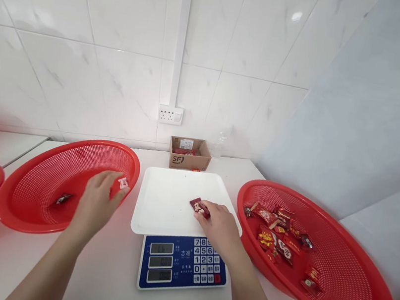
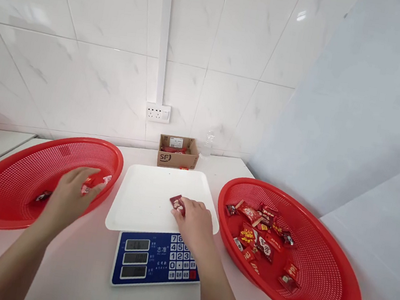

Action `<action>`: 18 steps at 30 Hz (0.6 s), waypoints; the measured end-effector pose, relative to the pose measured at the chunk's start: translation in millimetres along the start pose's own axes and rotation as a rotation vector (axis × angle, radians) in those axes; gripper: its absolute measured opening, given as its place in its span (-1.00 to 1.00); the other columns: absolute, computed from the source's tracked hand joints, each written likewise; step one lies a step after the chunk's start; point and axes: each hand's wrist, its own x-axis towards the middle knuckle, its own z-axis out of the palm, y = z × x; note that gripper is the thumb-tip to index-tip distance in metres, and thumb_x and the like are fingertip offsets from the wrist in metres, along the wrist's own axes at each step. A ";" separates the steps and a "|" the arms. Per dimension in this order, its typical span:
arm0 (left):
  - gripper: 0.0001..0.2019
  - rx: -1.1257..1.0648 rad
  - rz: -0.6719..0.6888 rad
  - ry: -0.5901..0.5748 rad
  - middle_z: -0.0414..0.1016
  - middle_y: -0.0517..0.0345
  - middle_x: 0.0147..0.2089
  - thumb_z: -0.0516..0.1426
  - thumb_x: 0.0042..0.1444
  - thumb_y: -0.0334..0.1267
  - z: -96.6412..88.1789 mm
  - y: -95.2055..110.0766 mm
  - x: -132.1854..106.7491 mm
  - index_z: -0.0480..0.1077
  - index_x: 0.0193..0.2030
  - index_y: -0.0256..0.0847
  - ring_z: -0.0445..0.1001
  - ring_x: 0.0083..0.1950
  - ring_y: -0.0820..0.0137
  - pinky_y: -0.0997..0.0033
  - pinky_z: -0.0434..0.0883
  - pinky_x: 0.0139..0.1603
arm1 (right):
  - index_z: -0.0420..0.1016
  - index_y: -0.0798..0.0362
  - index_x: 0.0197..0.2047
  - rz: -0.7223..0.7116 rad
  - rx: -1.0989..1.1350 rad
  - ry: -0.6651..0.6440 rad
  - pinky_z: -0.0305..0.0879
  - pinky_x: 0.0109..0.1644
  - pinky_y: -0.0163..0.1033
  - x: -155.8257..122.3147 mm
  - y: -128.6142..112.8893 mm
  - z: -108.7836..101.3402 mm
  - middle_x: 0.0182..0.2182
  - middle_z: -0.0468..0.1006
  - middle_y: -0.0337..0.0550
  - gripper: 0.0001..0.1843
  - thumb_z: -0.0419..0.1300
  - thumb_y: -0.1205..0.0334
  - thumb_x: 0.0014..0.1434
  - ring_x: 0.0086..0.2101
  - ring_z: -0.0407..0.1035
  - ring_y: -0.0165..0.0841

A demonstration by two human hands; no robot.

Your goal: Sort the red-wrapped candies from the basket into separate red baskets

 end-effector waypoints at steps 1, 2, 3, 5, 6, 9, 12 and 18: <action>-0.61 -0.049 0.063 -0.010 0.36 -0.11 0.12 0.01 0.16 -0.07 6.6 7.1 -4.5 0.35 0.04 -0.23 0.25 0.17 0.07 0.03 0.29 0.11 | 0.44 0.05 -0.02 -0.009 0.024 -0.009 0.19 0.02 0.00 0.9 -3.6 3.1 -0.12 0.52 0.01 -0.67 0.07 0.19 0.17 -0.05 0.32 -0.09; -0.64 -0.103 0.127 -0.027 0.39 -0.09 0.09 0.01 0.17 -0.08 12.8 15.9 -9.4 0.37 0.00 -0.22 0.28 0.16 0.10 0.04 0.28 0.12 | 0.43 0.05 -0.02 -0.020 0.075 -0.008 0.20 0.03 -0.01 1.2 -7.7 5.9 -0.11 0.50 0.01 -0.68 0.06 0.25 0.16 -0.05 0.32 -0.12; -0.67 -0.157 0.188 -0.051 0.43 -0.07 0.06 0.01 0.18 -0.09 18.1 25.7 -14.1 0.38 -0.02 -0.21 0.30 0.14 0.12 0.06 0.29 0.11 | 0.42 0.05 -0.03 -0.034 0.147 0.001 0.21 0.03 -0.04 0.7 -12.0 8.2 -0.10 0.48 -0.01 -0.69 0.05 0.30 0.15 -0.06 0.33 -0.17; -0.70 -0.270 0.282 -0.112 0.48 -0.03 -0.02 0.00 0.20 -0.10 24.9 46.1 -22.5 0.39 -0.05 -0.19 0.35 0.09 0.16 0.10 0.32 0.07 | 0.40 0.02 -0.07 -0.067 0.327 0.030 0.24 0.01 -0.10 -2.7 -20.3 10.6 -0.11 0.44 -0.06 -0.71 0.04 0.35 0.13 -0.11 0.34 -0.26; -0.71 -0.325 0.306 -0.153 0.49 -0.01 -0.05 0.00 0.20 -0.10 26.1 55.9 -26.0 0.39 -0.06 -0.18 0.38 0.05 0.18 0.12 0.34 0.04 | 0.38 0.00 -0.08 -0.081 0.425 0.042 0.26 -0.02 -0.13 -5.5 -24.2 10.7 -0.14 0.43 -0.10 -0.72 0.06 0.34 0.12 -0.14 0.35 -0.29; -0.72 -0.496 0.278 -0.352 0.50 0.05 -0.14 -0.01 0.21 -0.06 23.1 80.0 -33.4 0.39 -0.14 -0.15 0.43 -0.09 0.25 0.24 0.38 -0.11 | 0.34 -0.04 -0.06 -0.098 0.721 -0.026 0.30 -0.10 -0.19 -17.1 -34.1 7.6 -0.24 0.41 -0.21 -0.69 0.17 0.24 0.08 -0.23 0.35 -0.35; -0.70 -0.718 0.171 -0.565 0.46 0.16 -0.36 -0.04 0.22 -0.04 17.7 93.9 -38.9 0.35 -0.34 -0.18 0.40 -0.30 0.37 0.40 0.35 -0.29 | 0.30 -0.07 -0.02 -0.113 0.955 -0.204 0.30 -0.19 -0.26 -29.2 -39.4 1.1 -0.28 0.39 -0.27 -0.58 0.26 0.18 0.03 -0.30 0.34 -0.41; -0.66 -1.022 0.027 -0.553 0.32 0.23 -0.48 -0.02 0.19 0.02 13.7 96.6 -50.8 0.27 -0.43 -0.21 0.29 -0.41 0.46 0.47 0.28 -0.36 | 0.35 0.06 -0.48 -0.200 0.755 -0.227 0.15 -0.39 -0.33 -41.0 -44.9 -9.6 -0.54 0.39 -0.27 -0.60 0.05 -0.08 0.20 -0.48 0.25 -0.45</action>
